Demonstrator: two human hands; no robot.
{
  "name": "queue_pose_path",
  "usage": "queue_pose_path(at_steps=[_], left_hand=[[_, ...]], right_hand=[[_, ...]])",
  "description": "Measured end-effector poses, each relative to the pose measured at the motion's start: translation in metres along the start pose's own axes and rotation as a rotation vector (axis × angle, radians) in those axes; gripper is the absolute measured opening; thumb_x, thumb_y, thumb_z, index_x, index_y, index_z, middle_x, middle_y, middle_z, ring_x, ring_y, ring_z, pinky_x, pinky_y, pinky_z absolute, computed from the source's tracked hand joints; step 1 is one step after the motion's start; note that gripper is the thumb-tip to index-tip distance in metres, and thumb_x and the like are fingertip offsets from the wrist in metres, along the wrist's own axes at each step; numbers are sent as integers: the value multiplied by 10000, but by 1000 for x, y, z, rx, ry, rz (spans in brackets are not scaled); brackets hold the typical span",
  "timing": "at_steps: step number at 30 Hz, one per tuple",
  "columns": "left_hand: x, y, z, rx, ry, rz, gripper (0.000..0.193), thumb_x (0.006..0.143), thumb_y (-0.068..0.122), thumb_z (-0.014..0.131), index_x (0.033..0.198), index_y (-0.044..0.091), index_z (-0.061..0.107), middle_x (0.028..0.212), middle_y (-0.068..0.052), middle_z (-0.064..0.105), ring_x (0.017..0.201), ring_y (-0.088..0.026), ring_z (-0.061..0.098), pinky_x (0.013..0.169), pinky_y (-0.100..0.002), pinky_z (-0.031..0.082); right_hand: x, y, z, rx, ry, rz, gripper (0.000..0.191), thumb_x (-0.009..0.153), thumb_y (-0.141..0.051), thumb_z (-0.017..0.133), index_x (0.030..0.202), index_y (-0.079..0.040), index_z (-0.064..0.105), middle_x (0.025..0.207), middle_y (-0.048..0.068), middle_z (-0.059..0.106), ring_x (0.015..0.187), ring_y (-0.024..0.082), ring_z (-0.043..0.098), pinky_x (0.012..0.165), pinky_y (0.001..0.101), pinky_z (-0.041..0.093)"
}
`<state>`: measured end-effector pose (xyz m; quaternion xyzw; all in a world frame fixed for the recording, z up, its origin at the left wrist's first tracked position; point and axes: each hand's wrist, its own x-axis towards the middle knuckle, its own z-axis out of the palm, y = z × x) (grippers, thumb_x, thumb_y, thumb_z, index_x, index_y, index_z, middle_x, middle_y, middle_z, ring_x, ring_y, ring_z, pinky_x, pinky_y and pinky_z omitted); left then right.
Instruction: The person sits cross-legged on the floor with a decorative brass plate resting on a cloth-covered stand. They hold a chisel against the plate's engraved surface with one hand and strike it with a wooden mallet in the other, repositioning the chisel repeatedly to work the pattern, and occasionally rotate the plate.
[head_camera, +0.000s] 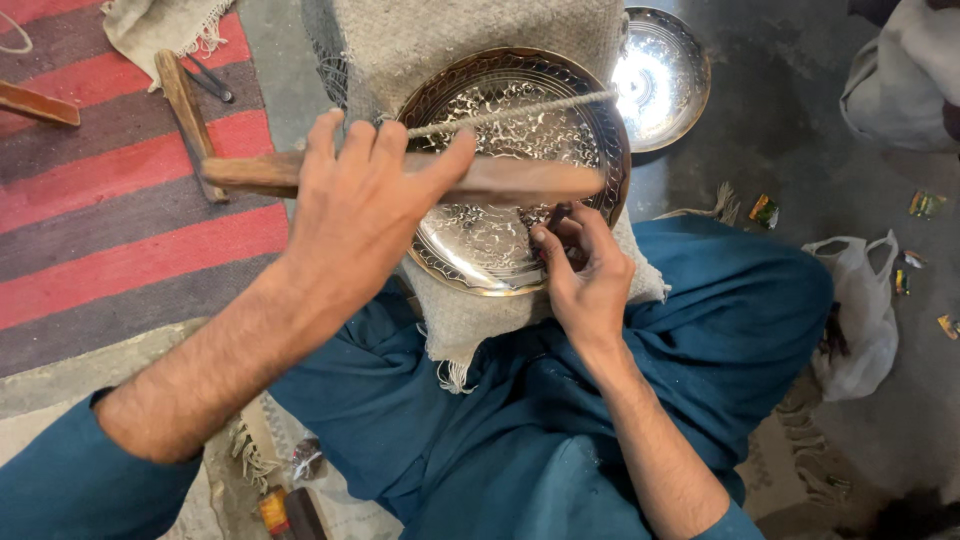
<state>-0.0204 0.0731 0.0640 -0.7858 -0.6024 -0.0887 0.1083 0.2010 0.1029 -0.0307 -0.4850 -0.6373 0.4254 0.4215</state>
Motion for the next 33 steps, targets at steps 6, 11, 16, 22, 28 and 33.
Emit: queue_pose_path(at_steps=[6, 11, 16, 22, 28, 33], left_hand=[[1, 0, -1, -19, -39, -20, 648, 845, 58, 695, 1457, 193, 526, 991, -112, 589, 968, -317, 606, 963, -539, 470], [0, -2, 0, 107, 53, 43, 594, 879, 76, 702, 1436, 218, 552, 978, -91, 592, 983, -291, 607, 1042, -548, 454], [-3, -1, 2, -19, 5, -12, 635, 862, 62, 660, 1472, 194, 543, 998, -121, 608, 991, -329, 608, 983, -550, 461], [-4, -3, 6, -16, -8, -14, 663, 876, 31, 621, 1505, 226, 544, 977, -128, 609, 955, -344, 611, 962, -559, 455], [-2, -8, 5, -141, -4, -22, 655, 909, 9, 607, 1531, 200, 535, 989, -154, 600, 956, -377, 611, 925, -540, 452], [-1, -11, 0, -80, 48, -8, 649, 913, 86, 652, 1532, 208, 498, 1013, -143, 593, 968, -337, 599, 986, -559, 437]], right_hand=[[0, 0, 0, 9, 4, -3, 270, 981, 3, 738, 1218, 12, 609, 986, 104, 776, 885, 84, 708, 776, 241, 575], [0, 0, 0, -67, 3, -14, 286, 965, -4, 740, 1222, 10, 615, 967, 96, 781, 858, 85, 728, 745, 240, 573], [-1, 1, -1, -46, -5, 0, 285, 971, -10, 755, 1228, 1, 632, 973, 102, 787, 860, 101, 718, 748, 249, 574], [0, 0, -1, -21, 0, -29, 330, 961, -1, 741, 1269, 12, 621, 1001, 110, 781, 911, 107, 731, 787, 250, 581], [1, -2, -1, 3, -14, -25, 330, 967, -1, 731, 1280, 10, 626, 1015, 101, 789, 890, 90, 715, 775, 243, 572], [1, -1, 0, -4, 0, -25, 324, 967, -15, 747, 1267, 11, 630, 974, 95, 778, 857, 87, 705, 760, 242, 572]])
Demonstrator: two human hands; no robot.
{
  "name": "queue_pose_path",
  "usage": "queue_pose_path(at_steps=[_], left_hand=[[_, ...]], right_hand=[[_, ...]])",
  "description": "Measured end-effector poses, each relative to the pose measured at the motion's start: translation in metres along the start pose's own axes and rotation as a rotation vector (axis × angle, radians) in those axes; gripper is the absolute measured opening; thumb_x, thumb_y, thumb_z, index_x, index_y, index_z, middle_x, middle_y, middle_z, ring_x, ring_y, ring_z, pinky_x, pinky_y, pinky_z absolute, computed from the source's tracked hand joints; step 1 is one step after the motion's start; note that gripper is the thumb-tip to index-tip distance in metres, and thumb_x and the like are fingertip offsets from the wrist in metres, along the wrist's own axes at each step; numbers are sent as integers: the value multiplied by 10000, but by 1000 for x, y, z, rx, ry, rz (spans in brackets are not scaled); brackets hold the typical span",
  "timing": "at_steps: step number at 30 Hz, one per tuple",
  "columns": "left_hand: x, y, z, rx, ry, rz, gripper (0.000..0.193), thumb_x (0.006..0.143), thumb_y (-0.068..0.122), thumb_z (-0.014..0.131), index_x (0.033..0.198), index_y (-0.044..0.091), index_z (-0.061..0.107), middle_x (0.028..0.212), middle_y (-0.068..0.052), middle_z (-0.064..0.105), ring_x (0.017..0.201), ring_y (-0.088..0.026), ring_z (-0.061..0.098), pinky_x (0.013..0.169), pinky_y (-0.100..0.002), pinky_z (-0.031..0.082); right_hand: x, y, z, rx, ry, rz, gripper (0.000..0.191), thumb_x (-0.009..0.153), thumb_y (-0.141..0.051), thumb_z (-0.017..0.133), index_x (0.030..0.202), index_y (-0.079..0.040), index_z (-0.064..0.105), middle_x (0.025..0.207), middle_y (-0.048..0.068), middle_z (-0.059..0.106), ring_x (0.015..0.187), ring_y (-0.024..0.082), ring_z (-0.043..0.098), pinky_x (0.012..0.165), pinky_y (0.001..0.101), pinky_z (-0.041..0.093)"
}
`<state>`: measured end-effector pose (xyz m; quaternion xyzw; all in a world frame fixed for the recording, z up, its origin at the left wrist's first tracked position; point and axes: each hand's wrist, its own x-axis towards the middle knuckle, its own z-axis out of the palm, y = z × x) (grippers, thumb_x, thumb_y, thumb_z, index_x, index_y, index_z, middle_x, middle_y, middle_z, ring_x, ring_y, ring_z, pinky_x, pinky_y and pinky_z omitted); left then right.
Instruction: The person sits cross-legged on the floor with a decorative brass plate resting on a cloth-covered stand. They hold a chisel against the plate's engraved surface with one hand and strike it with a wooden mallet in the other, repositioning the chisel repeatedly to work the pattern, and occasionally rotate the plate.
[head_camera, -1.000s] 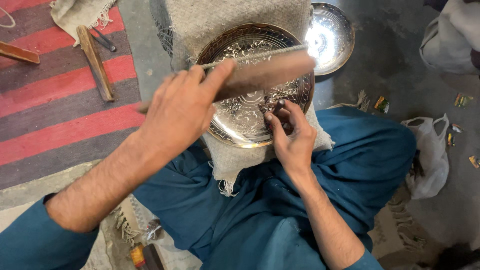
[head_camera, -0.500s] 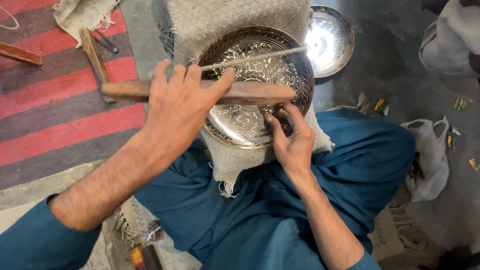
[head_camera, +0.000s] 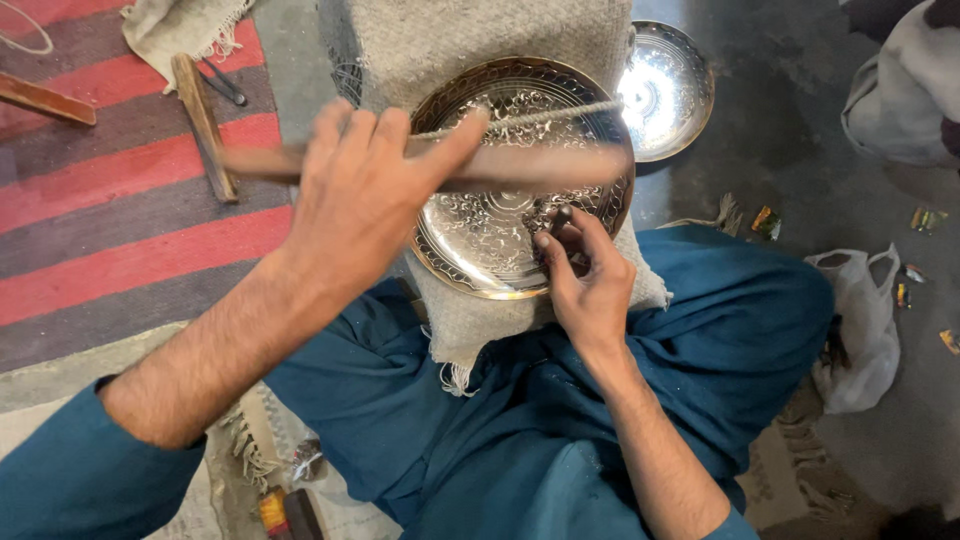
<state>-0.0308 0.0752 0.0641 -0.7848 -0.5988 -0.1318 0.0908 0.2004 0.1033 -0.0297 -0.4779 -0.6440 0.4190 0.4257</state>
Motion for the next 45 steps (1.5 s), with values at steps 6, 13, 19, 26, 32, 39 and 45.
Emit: queue_pose_path(at_steps=[6, 13, 19, 26, 32, 39, 45], left_hand=[[-3, 7, -4, 202, -80, 10, 633, 855, 64, 681, 1448, 221, 524, 1011, -127, 623, 1008, -324, 625, 991, -560, 453], [-60, 13, -11, -531, -100, -457, 649, 805, 52, 663, 1432, 110, 503, 1053, -200, 669, 1028, -415, 641, 845, -493, 507], [-141, 76, 48, -880, 88, -926, 428, 873, 58, 667, 1275, 60, 519, 956, -130, 727, 947, -229, 762, 802, -338, 573], [-185, 95, 75, -948, 106, -1094, 444, 854, 58, 664, 1269, 45, 506, 925, -109, 718, 892, -208, 736, 802, -347, 569], [-154, 77, 38, -843, -53, -1008, 629, 791, 46, 655, 1387, 95, 460, 931, -142, 718, 900, -276, 744, 805, -371, 558], [-113, 66, 11, -719, -18, -766, 640, 808, 12, 632, 1418, 82, 452, 1114, -232, 700, 1063, -429, 671, 849, -449, 534], [-93, 56, 10, -356, -152, -700, 715, 776, 32, 667, 1454, 159, 479, 1045, -218, 666, 1042, -448, 646, 899, -532, 505]], right_hand=[[0, 5, -4, 19, -21, 76, 293, 963, -41, 739, 1235, 1, 637, 940, 75, 763, 827, 81, 702, 716, 232, 553], [21, 17, -34, 387, -174, 137, 243, 1004, -23, 655, 1244, -44, 624, 965, 30, 742, 915, 79, 708, 814, 229, 572], [34, 24, -31, 106, -516, 53, 373, 912, -12, 757, 1275, -9, 671, 947, 44, 675, 896, 99, 628, 785, 271, 546], [41, 31, -20, 42, -613, -47, 395, 906, -37, 763, 1280, -3, 640, 1000, 52, 768, 932, 99, 725, 839, 274, 606], [40, 33, -20, -58, -564, -120, 426, 892, -81, 804, 1295, -39, 673, 917, 86, 765, 818, 118, 703, 765, 283, 583], [41, 37, -18, -43, -550, -156, 427, 889, -98, 813, 1292, -59, 677, 926, 78, 767, 836, 105, 718, 771, 278, 594], [41, 33, -16, -47, -543, -162, 425, 896, -104, 813, 1297, -62, 678, 921, 65, 768, 827, 88, 708, 754, 268, 589]])
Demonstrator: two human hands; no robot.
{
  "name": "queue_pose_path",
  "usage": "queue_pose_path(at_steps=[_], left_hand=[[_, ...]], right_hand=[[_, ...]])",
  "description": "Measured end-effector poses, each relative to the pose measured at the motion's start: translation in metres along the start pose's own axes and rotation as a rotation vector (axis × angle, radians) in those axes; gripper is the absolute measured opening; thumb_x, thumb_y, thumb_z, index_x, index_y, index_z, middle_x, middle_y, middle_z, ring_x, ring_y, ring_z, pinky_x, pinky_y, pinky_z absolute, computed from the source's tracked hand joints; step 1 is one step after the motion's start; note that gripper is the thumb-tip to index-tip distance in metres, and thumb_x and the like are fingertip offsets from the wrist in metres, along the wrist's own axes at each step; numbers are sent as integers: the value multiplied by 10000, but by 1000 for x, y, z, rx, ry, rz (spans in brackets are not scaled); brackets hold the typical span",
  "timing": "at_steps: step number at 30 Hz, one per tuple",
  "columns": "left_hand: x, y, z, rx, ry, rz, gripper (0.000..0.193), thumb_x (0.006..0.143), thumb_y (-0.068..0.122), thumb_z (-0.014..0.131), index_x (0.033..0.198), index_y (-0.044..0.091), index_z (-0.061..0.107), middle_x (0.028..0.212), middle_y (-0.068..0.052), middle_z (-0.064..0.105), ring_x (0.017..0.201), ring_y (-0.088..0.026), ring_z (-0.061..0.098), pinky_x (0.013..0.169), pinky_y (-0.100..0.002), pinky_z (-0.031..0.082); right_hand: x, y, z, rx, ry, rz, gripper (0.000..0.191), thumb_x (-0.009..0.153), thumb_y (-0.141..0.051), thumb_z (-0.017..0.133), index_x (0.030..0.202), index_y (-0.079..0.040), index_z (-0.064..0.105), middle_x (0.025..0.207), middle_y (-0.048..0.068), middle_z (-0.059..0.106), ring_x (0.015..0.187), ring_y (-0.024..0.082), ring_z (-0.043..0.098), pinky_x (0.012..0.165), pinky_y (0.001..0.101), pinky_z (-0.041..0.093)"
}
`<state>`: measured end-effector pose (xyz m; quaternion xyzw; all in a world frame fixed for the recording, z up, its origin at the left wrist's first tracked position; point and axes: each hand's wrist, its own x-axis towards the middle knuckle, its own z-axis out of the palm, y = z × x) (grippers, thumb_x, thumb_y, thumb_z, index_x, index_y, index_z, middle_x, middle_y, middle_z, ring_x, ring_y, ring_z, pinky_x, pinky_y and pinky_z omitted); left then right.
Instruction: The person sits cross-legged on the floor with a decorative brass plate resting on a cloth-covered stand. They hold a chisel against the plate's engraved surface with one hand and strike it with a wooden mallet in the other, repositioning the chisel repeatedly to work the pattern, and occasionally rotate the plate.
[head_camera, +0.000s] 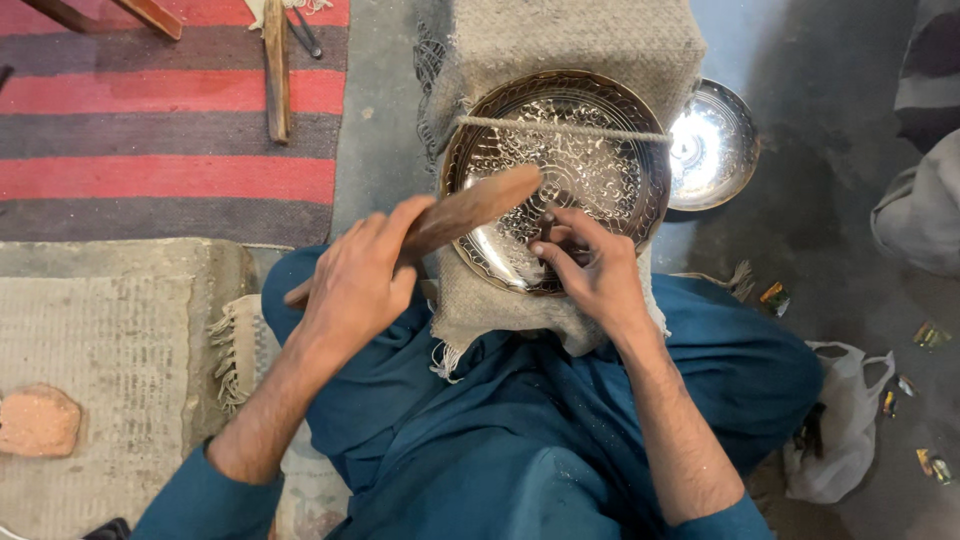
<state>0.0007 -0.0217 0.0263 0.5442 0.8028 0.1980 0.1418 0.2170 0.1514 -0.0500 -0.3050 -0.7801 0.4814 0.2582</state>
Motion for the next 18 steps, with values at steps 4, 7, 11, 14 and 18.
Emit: queue_pose_path(at_steps=[4, 7, 11, 14, 18], left_hand=[[7, 2, 0, -164, 107, 169, 710, 814, 6, 640, 1481, 134, 432, 1115, -190, 630, 1080, -425, 619, 883, -506, 511], [8, 2, 1, 160, 114, 204, 755, 791, 7, 669, 1492, 185, 453, 979, -151, 606, 964, -388, 616, 852, -513, 488], [8, 0, 1, 199, 151, 224, 728, 816, 8, 649, 1500, 186, 476, 976, -148, 587, 961, -371, 604, 912, -504, 484], [8, -2, 2, 25, 92, 158, 733, 816, 17, 634, 1516, 159, 468, 991, -155, 573, 961, -377, 591, 887, -514, 474], [8, -3, 5, 367, 238, 278, 696, 866, 6, 635, 1504, 236, 479, 963, -128, 567, 960, -358, 613, 964, -525, 498]], right_hand=[[0, -3, 0, -3, -2, 15, 448, 889, -96, 810, 1315, -66, 676, 908, 56, 763, 813, 76, 694, 736, 259, 582], [1, -4, 0, 48, -11, 22, 430, 900, -89, 799, 1310, -62, 674, 917, 45, 769, 831, 65, 699, 750, 251, 594], [2, -5, 0, 23, -4, 31, 377, 904, -80, 822, 1259, -38, 702, 905, 61, 763, 826, 74, 679, 746, 256, 586], [2, -5, -1, 21, -15, 28, 425, 892, -73, 798, 1299, -30, 683, 917, 51, 775, 836, 68, 702, 762, 250, 591], [2, -4, -1, 35, -5, 31, 396, 891, -79, 812, 1262, -18, 686, 922, 60, 771, 841, 71, 701, 758, 251, 596]])
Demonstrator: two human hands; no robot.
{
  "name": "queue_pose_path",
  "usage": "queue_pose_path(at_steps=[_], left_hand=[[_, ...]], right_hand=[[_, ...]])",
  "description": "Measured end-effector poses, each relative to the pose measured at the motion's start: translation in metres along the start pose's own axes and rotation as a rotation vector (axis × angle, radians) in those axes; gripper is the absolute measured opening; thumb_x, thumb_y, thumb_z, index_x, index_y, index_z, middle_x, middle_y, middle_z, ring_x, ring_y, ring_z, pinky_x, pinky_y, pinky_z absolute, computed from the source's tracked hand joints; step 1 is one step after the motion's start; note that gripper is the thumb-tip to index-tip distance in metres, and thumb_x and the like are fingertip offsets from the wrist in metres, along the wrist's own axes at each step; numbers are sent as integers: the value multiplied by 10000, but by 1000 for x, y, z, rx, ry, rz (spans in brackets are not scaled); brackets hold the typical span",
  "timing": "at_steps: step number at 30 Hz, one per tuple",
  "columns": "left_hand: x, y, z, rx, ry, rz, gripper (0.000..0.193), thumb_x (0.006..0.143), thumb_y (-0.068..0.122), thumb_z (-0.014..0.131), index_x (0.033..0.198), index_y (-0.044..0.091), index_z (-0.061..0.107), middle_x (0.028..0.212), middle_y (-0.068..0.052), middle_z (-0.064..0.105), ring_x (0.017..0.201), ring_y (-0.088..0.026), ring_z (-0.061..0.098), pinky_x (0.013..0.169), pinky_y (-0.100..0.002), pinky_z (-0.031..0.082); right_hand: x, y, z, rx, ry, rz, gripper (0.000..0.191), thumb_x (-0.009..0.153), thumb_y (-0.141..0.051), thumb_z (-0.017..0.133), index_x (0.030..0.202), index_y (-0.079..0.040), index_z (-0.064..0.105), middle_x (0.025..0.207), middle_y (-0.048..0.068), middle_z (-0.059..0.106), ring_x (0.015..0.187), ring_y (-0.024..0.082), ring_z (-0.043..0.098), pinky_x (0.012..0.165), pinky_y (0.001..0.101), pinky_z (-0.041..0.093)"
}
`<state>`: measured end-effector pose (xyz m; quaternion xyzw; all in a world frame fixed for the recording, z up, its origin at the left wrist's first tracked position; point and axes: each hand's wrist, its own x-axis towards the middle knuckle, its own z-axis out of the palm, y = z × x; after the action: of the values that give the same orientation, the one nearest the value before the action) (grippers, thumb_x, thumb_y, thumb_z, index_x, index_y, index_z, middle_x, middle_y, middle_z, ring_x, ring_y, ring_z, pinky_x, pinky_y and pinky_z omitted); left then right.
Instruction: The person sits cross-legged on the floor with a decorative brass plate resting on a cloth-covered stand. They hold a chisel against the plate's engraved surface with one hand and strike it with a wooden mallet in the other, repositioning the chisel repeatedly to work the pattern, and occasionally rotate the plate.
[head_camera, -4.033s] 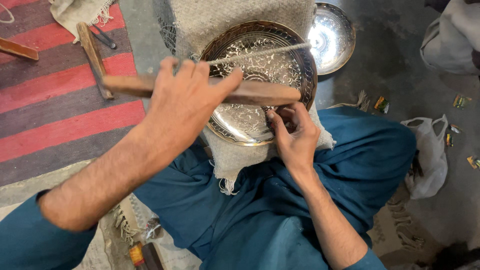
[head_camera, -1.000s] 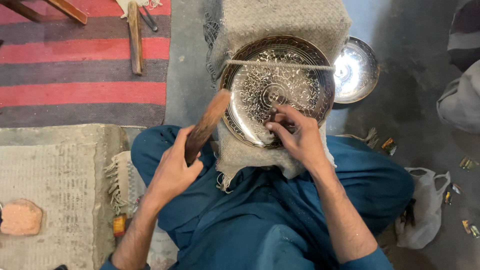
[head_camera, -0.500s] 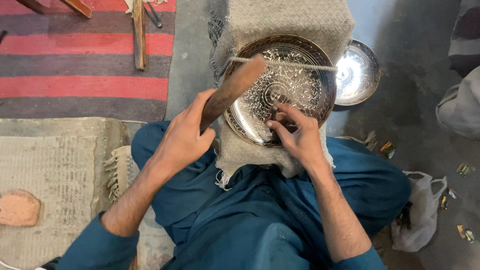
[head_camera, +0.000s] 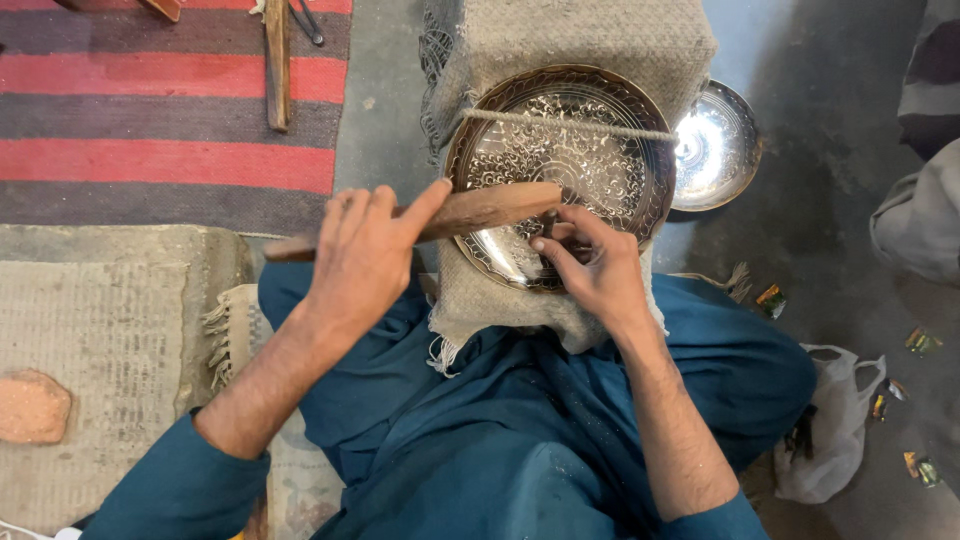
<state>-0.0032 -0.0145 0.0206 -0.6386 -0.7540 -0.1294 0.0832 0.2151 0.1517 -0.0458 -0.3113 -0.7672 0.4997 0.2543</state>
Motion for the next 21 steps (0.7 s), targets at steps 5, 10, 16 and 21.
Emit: queue_pose_path(at_steps=[5, 10, 16, 21], left_hand=[[-1, 0, 4, -155, -18, -68, 746, 838, 4, 625, 1531, 223, 457, 979, -143, 556, 966, -368, 600, 966, -549, 483], [-2, 0, 3, -337, -46, -113, 774, 822, 4, 625, 1549, 192, 436, 994, -157, 549, 975, -392, 580, 921, -529, 480], [-1, 0, 3, -359, -11, -85, 749, 820, -14, 619, 1530, 156, 452, 1009, -155, 552, 990, -388, 578, 934, -523, 470], [-1, -2, 4, -464, -35, -120, 747, 804, -5, 617, 1526, 117, 468, 1020, -166, 557, 986, -404, 568, 902, -527, 452]], right_hand=[[-1, 1, -1, 24, -22, -19, 375, 907, -78, 799, 1260, -18, 689, 943, 67, 775, 873, 77, 711, 785, 259, 605], [-1, 1, -3, -2, -34, -10, 393, 901, -81, 799, 1273, -20, 688, 940, 75, 777, 865, 89, 718, 786, 267, 603], [-1, 3, -4, -23, -44, -9, 422, 893, -100, 805, 1284, -13, 675, 955, 84, 782, 875, 103, 732, 789, 274, 608], [0, 5, -4, -19, -42, -11, 424, 892, -112, 804, 1284, -17, 671, 967, 90, 782, 883, 119, 740, 803, 286, 609]])
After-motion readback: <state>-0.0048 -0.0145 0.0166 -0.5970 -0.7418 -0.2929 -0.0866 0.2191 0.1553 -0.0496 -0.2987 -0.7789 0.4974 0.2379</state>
